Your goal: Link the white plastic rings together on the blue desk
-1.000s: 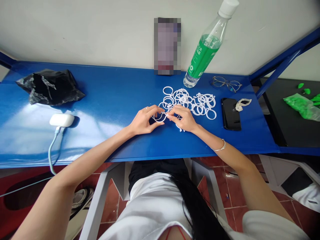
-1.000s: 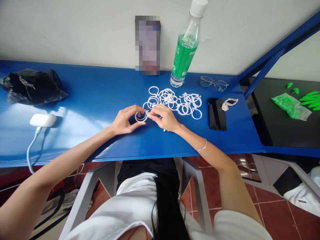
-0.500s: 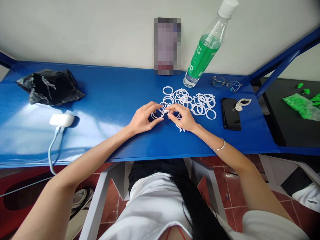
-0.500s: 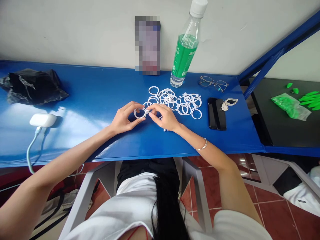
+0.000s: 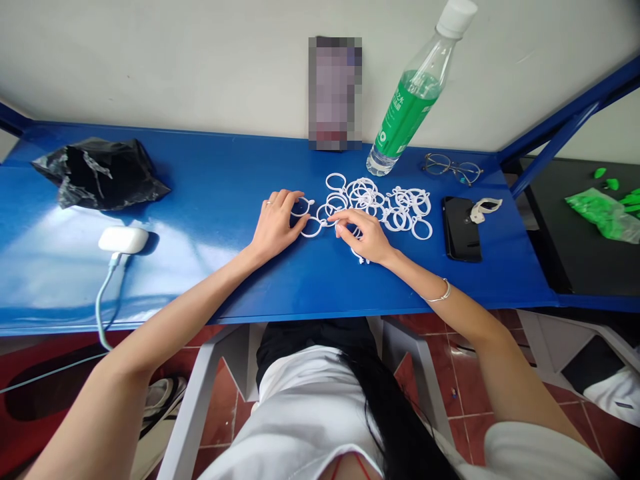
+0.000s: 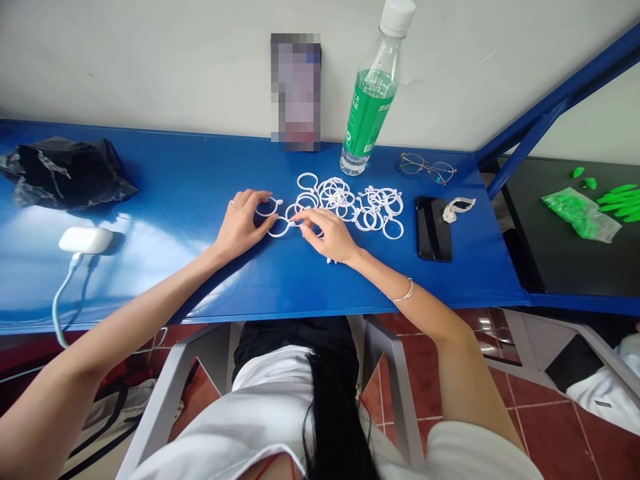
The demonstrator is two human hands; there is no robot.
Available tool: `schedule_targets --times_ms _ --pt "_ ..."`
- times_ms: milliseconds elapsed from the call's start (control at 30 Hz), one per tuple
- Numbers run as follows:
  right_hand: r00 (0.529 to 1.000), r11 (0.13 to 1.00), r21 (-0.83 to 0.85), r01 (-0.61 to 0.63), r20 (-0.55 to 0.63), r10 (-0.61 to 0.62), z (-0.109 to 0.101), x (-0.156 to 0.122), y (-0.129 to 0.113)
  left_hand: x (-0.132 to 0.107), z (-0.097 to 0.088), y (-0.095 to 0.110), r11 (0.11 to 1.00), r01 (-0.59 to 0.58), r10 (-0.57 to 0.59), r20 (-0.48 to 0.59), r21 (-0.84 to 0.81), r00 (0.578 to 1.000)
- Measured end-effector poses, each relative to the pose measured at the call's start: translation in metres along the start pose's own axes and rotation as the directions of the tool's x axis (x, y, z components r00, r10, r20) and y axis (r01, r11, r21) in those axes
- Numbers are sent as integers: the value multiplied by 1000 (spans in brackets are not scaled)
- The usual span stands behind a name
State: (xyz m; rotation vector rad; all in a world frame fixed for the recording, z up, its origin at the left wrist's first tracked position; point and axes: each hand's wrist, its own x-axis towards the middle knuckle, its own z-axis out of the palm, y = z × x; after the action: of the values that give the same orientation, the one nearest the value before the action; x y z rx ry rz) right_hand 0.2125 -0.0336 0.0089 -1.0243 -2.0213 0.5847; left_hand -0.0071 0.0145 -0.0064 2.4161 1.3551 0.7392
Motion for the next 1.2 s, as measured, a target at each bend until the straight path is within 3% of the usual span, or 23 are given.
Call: schedule_targets --times_ms 267,567,1200 --pt "1000 999 -40 1 -1 -1 1 0 0 -2 1 2 997 -74 74 -66 8 995" --pt "1000 998 -57 -6 -7 6 1 0 -1 -6 -5 15 978 -209 206 79 24 975" --pt "1000 998 -68 -10 7 11 1 0 -1 -5 -3 11 984 -166 160 90 64 983"
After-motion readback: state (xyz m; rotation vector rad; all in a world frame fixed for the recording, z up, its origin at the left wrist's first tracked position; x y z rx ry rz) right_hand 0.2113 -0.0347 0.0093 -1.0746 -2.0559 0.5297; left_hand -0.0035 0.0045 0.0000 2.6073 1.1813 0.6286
